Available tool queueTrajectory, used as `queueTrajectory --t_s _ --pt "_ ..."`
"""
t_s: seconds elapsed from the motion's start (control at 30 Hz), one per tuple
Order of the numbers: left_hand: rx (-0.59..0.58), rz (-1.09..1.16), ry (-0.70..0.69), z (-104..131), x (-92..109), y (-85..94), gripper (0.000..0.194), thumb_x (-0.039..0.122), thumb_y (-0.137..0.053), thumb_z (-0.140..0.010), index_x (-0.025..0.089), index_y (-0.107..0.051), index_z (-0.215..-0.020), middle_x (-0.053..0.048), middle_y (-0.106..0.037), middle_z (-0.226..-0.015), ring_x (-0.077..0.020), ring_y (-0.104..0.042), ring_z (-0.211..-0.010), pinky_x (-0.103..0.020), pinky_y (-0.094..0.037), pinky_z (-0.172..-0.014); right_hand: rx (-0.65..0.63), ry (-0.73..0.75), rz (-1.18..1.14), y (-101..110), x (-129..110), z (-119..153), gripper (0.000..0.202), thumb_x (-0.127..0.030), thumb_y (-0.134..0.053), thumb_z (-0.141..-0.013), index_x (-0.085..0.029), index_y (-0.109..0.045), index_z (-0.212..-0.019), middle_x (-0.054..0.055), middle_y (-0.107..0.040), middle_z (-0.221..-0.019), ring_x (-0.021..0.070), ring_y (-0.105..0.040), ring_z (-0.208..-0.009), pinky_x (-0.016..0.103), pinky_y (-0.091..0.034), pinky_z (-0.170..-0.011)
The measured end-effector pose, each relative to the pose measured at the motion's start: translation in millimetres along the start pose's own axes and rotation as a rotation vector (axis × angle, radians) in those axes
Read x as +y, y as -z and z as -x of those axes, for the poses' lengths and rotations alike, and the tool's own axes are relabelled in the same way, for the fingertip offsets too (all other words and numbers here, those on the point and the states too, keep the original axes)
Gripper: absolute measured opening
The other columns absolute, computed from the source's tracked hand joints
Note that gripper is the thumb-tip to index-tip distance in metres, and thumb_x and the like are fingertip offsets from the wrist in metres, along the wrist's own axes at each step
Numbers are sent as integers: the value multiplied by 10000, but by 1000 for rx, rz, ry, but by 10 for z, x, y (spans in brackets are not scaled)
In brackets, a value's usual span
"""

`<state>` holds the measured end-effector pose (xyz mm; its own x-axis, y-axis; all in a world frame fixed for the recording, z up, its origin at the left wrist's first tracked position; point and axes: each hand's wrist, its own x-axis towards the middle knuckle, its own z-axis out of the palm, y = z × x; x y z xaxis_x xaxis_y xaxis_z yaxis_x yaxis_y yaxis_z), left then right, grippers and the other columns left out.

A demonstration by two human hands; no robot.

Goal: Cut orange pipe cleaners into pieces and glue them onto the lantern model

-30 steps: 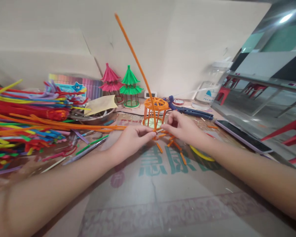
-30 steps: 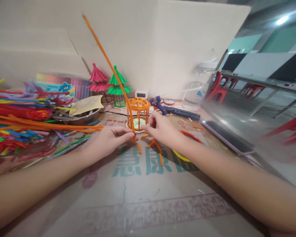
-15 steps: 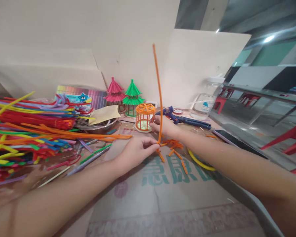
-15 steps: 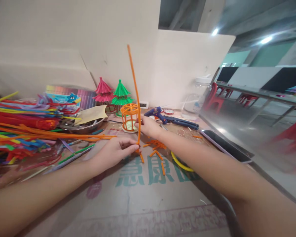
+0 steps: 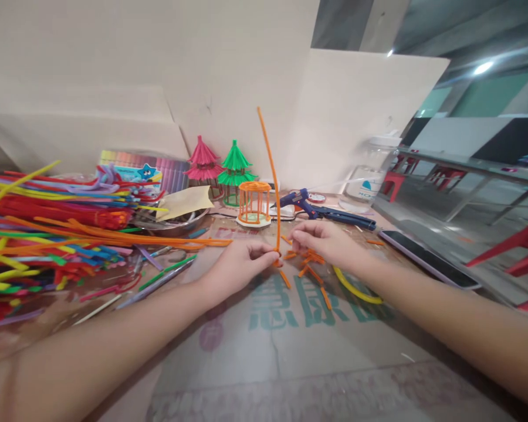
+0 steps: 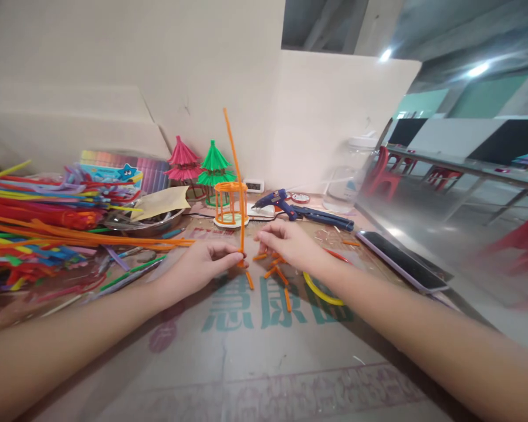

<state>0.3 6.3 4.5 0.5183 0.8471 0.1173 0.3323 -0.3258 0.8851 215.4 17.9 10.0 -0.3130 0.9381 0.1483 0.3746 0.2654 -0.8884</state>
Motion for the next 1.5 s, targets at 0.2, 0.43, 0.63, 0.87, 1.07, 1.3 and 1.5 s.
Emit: queueTrajectory --t_s 0.2,0.43,0.63,0.87,1.07,1.3,1.5 --pt "-35 -112 -20 12 -25 -10 277 357 -546 -872 158 -738 -868 -11 -719 -779 -148 -619 -704 -226 -432 -635 34 17 0 -272 -47 131 188 -354 -644 -779 -181 -644 -852 19 -690 -806 152 -628 -711 271 -496 -646" --pt "-67 -107 -20 14 -30 -23 262 325 -546 -871 167 -751 -910 -15 -743 -825 -155 -639 -737 -231 -452 -675 125 77 355 -310 -140 184 162 -320 -623 -825 -185 -674 -751 8 -664 -694 145 -589 -645 260 -435 -592" --pt "-96 30 -63 -56 -95 11 292 329 -538 -890 151 -736 -1009 -47 -745 -904 -154 -644 -785 -244 -473 -713 191 67 377 -314 -192 182 170 -292 -614 -848 -163 -662 -748 21 -687 -721 141 -606 -658 250 -440 -606" --pt "-137 147 -4 -80 -149 -16 210 295 -639 -821 154 -723 -952 -47 -746 -899 -140 -660 -776 -238 -488 -720 195 2 353 -326 -177 200 202 -354 -639 -821 -162 -664 -762 21 -677 -698 141 -583 -616 248 -408 -544" --pt "-84 141 74 -88 -104 -2 166 296 -655 -799 141 -704 -829 -33 -736 -786 -123 -640 -684 -216 -456 -636 111 62 158 -272 -154 154 159 -324 -592 -835 -171 -635 -850 29 -696 -816 149 -617 -704 265 -463 -623" --pt "6 85 93 -46 -39 34 206 346 -638 -820 150 -700 -816 -25 -738 -824 -122 -633 -704 -214 -441 -637 -9 61 674 389 -197 341 156 -325 -538 -872 -208 -608 -948 19 -674 -821 168 -612 -709 269 -426 -621" --pt "19 68 97 -74 -83 36 247 384 -646 -810 148 -711 -845 -39 -740 -842 -132 -633 -716 -220 -433 -623 -176 -150 1094 756 31 587 346 -449 -591 -832 -239 -606 -1107 57 -702 -839 242 -657 -747 295 -417 -630"
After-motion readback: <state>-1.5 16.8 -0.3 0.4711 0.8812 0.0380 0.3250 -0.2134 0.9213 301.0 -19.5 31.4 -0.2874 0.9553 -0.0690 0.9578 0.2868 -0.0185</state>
